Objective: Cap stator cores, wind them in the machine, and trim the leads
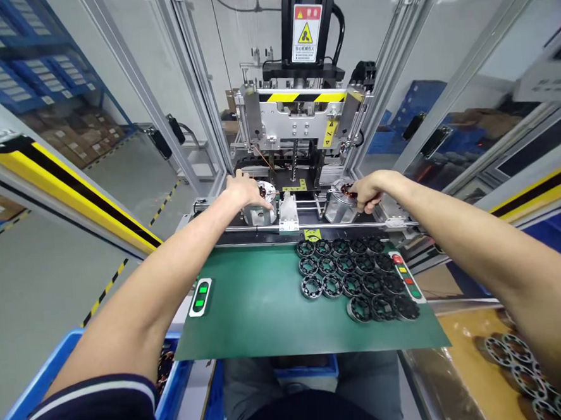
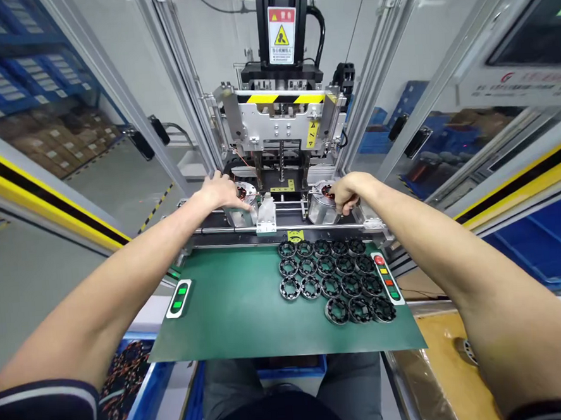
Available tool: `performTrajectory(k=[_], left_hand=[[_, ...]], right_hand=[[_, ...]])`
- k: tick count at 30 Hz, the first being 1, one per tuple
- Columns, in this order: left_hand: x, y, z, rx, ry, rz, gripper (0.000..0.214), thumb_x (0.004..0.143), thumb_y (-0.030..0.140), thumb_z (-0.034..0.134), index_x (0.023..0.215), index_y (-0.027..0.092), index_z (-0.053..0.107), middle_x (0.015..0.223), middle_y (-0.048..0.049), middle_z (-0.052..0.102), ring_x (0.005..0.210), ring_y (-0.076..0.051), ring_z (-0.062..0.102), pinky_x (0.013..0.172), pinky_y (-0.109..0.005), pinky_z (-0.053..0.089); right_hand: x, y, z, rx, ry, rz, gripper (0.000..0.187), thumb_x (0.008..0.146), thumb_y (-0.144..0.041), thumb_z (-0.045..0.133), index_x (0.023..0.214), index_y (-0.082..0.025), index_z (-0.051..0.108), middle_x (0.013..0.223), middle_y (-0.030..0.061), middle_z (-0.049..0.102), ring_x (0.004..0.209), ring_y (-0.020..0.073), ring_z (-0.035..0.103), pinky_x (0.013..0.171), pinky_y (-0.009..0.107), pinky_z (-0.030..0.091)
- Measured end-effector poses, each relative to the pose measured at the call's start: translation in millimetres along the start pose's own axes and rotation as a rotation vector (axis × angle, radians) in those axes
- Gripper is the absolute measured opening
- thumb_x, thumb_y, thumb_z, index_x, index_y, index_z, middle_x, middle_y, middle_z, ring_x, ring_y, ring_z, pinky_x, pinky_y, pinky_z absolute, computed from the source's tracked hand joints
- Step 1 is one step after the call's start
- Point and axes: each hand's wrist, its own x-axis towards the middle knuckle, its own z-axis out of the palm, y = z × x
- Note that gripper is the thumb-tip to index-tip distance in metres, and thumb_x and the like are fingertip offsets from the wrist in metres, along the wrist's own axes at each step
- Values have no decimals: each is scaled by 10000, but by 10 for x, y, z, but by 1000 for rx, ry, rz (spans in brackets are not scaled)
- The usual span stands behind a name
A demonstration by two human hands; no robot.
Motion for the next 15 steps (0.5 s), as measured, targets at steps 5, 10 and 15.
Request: performTrajectory(k=[5, 10, 15], left_hand=[[91, 25, 24, 3, -202, 29, 1240, 812, 1005, 783, 1676, 118, 716, 2012, -249, 219, 1843, -611, 179, 1453, -747, 342], [-2, -124, -531, 59, -199, 45, 1286, 824, 1062, 702, 1719, 139, 672, 2008, -228, 236, 1831, -609, 171, 1452, -783, 293], [-309, -582, -1368, 59, 89, 149, 1268, 887, 1114, 423, 1460, 47, 799, 1687, -225, 540, 1585, -488, 538, 1362, -643, 431]], right_hand=[[103, -15, -62, 2, -129, 45, 453, 1127, -453, 810, 1484, -188, 728, 1456, 121, 765, 1237, 266, 790, 1047, 485, 725], [127, 11, -52, 31, -157, 58, 457, 1125, -455, 812, 1486, -189, 730, 1479, 126, 759, 1271, 277, 784, 1078, 505, 717], [23, -54, -8, 59, -127, 53, 450, 1125, -454, 812, 1479, -187, 733, 1471, 124, 762, 1263, 274, 786, 1072, 501, 719]])
